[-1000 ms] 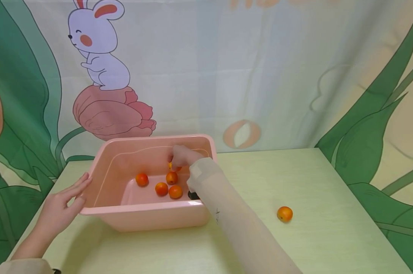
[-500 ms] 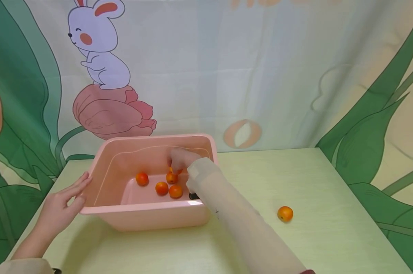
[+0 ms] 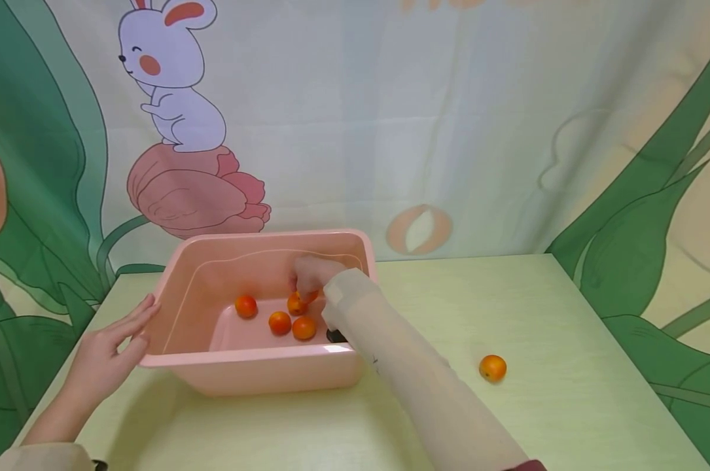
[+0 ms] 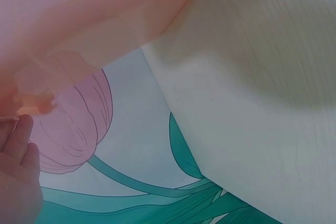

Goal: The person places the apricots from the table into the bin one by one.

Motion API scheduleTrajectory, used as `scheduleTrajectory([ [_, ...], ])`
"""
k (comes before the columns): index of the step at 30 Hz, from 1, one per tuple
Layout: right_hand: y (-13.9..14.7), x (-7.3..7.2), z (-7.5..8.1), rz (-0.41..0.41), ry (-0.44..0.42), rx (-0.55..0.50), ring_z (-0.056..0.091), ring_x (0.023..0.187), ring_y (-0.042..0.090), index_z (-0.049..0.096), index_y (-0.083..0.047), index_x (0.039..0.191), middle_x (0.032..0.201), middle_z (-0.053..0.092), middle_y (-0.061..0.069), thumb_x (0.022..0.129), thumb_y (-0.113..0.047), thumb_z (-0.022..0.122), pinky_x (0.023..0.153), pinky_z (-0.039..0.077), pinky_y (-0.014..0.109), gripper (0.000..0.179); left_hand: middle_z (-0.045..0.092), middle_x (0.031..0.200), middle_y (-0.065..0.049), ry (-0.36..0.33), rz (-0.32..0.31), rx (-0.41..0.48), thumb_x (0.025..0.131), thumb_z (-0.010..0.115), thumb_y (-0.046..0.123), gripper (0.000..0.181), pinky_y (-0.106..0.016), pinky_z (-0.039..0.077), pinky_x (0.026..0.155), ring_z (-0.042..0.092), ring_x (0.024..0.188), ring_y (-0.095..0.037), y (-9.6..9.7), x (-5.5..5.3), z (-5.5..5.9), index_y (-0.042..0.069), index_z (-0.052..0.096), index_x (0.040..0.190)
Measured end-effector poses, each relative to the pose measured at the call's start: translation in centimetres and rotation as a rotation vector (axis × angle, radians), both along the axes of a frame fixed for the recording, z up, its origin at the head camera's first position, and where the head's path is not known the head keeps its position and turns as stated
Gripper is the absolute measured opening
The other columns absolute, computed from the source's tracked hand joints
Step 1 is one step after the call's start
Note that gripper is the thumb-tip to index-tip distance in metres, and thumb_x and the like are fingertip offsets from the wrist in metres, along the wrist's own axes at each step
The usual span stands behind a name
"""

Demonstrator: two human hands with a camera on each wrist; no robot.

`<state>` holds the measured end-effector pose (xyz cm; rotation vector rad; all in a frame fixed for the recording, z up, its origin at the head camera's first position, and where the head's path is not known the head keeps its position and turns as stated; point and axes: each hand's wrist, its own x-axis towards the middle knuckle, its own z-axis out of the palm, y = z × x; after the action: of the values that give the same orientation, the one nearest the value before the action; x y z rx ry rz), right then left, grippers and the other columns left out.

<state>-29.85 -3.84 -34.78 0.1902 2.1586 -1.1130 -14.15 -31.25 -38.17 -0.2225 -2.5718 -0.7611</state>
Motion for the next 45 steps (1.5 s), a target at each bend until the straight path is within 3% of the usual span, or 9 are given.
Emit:
scheduleTrajectory([
  [9,0.0,-0.8,-0.8,-0.087,-0.051,0.026,0.046,0.089,0.028,0.061,-0.023,0.082,0.098,0.053,0.003,0.063,-0.005,0.055,0.057,0.041,0.045,0.027,0.032,0.125,0.035,0.001,0.004,0.003,0.086,0.051,0.012,0.038,0.006,0.024,0.074,0.024,0.104,0.028,0.0,0.0,0.0,0.014,0.054,0.123],
  [13,0.0,-0.8,-0.8,-0.059,-0.039,0.043,0.046,0.089,0.028,0.060,-0.022,0.082,0.098,0.051,0.004,0.065,-0.004,0.055,0.056,0.041,0.045,0.026,0.032,0.126,0.035,-0.007,0.006,-0.001,0.086,0.050,0.013,0.038,0.007,0.023,0.075,0.024,0.105,0.028,0.1,0.0,0.0,0.015,0.053,0.124],
  [23,-0.2,-1.2,-1.0,-0.110,-0.064,0.083,0.045,0.094,0.028,0.061,-0.021,0.083,0.100,0.049,0.004,0.063,-0.007,0.058,0.056,0.041,0.046,0.024,0.033,0.127,0.033,-0.004,0.001,0.005,0.086,0.050,0.012,0.038,0.007,0.024,0.074,0.025,0.105,0.028,0.1,0.1,0.1,0.014,0.053,0.123],
  [29,-0.1,0.2,0.5,-0.073,-0.052,0.080,0.048,0.089,0.026,0.063,-0.017,0.076,0.099,0.053,0.006,0.066,-0.014,0.061,0.060,0.041,0.042,0.011,0.033,0.127,0.033,-0.011,0.000,0.004,0.086,0.050,0.012,0.038,0.007,0.024,0.075,0.024,0.106,0.028,0.0,0.1,0.1,0.014,0.053,0.124],
  [35,0.5,1.6,1.5,-0.152,-0.091,0.070,0.047,0.088,0.026,0.065,-0.017,0.068,0.102,0.049,0.008,0.063,-0.018,0.057,0.053,0.041,0.043,0.009,0.034,0.127,0.033,0.000,0.000,0.006,0.086,0.050,0.011,0.038,0.007,0.023,0.076,0.025,0.106,0.028,0.2,0.2,0.0,0.014,0.054,0.123],
  [42,0.4,1.5,1.4,-0.135,-0.092,0.072,0.047,0.087,0.026,0.064,-0.015,0.065,0.103,0.049,0.009,0.065,-0.018,0.055,0.052,0.040,0.042,0.009,0.035,0.127,0.032,0.035,-0.008,0.015,0.085,0.051,0.009,0.037,0.008,0.023,0.077,0.026,0.106,0.028,0.3,0.1,0.0,0.011,0.055,0.121],
  [45,0.4,1.3,1.1,-0.115,-0.089,0.058,0.048,0.086,0.026,0.065,-0.014,0.067,0.099,0.056,0.007,0.064,-0.015,0.053,0.053,0.039,0.041,0.013,0.036,0.127,0.032,0.036,-0.006,0.015,0.084,0.051,0.009,0.037,0.008,0.023,0.077,0.026,0.106,0.028,0.2,0.1,0.0,0.011,0.055,0.121],
])
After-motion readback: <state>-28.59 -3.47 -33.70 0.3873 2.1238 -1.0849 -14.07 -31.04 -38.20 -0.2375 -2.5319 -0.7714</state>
